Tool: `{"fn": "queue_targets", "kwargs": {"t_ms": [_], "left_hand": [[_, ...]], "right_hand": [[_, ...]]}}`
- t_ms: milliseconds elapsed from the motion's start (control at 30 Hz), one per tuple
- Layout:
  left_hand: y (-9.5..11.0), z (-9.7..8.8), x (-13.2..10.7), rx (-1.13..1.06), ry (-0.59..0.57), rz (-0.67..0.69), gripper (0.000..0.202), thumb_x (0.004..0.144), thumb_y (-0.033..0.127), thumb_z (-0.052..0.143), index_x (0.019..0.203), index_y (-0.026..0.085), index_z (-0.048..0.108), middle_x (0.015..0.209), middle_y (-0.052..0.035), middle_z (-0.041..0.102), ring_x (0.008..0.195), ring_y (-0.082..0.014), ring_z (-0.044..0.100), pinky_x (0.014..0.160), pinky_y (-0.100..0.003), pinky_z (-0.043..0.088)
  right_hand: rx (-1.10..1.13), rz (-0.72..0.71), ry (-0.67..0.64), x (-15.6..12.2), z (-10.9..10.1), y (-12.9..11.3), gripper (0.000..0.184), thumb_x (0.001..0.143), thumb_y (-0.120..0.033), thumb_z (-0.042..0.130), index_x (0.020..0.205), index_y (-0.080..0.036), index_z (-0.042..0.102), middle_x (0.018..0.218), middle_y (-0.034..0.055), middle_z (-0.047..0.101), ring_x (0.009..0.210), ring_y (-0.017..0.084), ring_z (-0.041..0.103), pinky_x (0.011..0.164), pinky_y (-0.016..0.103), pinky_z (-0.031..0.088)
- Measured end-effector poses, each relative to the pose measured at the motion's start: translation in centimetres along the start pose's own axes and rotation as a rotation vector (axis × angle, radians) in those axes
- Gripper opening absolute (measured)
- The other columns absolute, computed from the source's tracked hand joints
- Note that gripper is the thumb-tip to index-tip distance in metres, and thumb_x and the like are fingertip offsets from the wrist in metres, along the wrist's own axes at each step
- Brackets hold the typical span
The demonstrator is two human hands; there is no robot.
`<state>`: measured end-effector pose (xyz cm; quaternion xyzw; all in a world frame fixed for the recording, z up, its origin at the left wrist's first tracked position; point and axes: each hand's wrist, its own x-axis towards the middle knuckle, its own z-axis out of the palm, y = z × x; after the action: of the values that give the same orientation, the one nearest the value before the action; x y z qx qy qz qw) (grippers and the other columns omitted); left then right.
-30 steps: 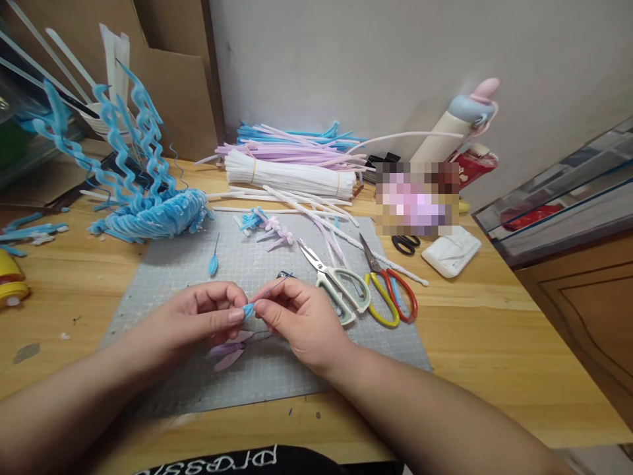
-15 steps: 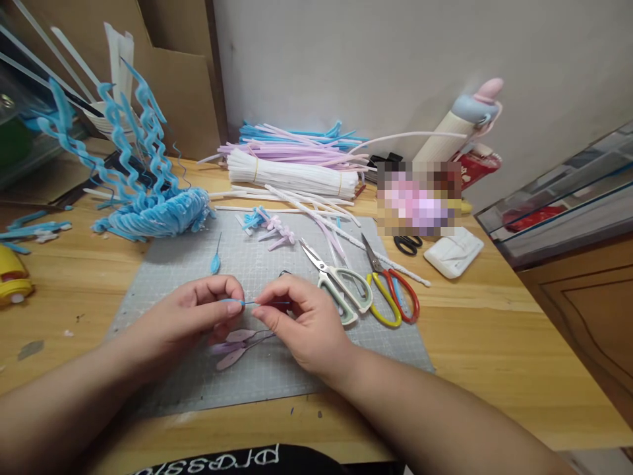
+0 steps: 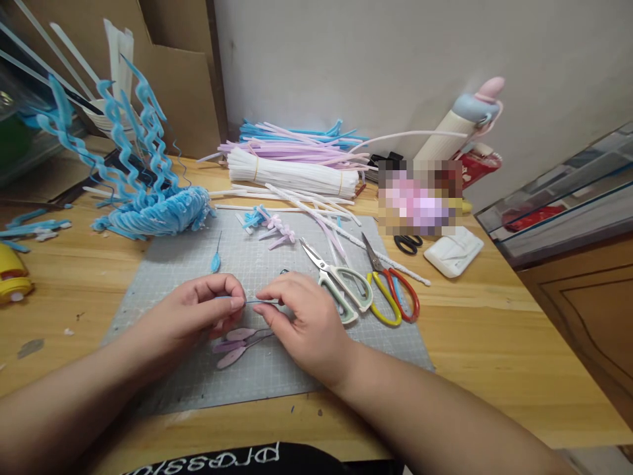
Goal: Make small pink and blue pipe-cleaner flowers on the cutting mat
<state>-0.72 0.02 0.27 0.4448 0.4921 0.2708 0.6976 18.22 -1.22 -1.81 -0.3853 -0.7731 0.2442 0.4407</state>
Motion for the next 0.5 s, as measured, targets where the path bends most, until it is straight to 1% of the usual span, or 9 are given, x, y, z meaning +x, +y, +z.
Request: {"fn": "queue_targets", "kwargs": {"t_ms": [67,200,300,500], "left_hand": [[0.10,0.02,0.03,-0.004,0.015,0.006,0.024,0.070,0.038,0.068,0.071,0.017,0.056,0.051,0.0064,0.047,0.046,-0.0074,0.038,0.047,-0.023,0.027],[0.13,-0.02,0.09,0.008,0.009,-0.017,0.027,0.070,0.040,0.070,0.071,0.016,0.059,0.058,0.0034,0.055,0.047,-0.0072,0.041,0.047,-0.022,0.029],[-0.03,-0.13,0.16,0.018,0.014,-0.014,0.028,0.070,0.041,0.071,0.070,0.016,0.059,0.057,0.0034,0.056,0.047,-0.0073,0.041,0.046,-0.022,0.029],[-0.05,-0.10,0.19,-0.003,0.064,-0.022,0.026,0.068,0.038,0.071,0.063,0.015,0.057,0.055,0.0027,0.057,0.045,-0.0071,0.043,0.045,-0.021,0.029]], "right_hand": [[-0.042,-0.033,0.007,0.06,-0.14,0.10,0.008,0.088,-0.016,0.063,0.092,-0.023,0.066,0.085,0.0039,0.068,0.081,0.018,0.063,0.072,0.033,0.051],[-0.089,-0.065,0.018,0.15,-0.32,0.32,0.009,0.086,-0.014,0.064,0.090,-0.022,0.067,0.085,0.0046,0.068,0.081,0.018,0.062,0.075,0.034,0.050],[-0.107,-0.080,0.010,0.22,-0.35,0.37,0.007,0.086,-0.015,0.066,0.089,-0.021,0.067,0.086,0.0049,0.068,0.081,0.018,0.062,0.075,0.036,0.049],[-0.124,-0.121,0.013,0.41,-0.45,0.06,0.005,0.086,-0.018,0.066,0.085,-0.023,0.067,0.078,0.0021,0.069,0.074,0.018,0.062,0.073,0.038,0.045]]}}
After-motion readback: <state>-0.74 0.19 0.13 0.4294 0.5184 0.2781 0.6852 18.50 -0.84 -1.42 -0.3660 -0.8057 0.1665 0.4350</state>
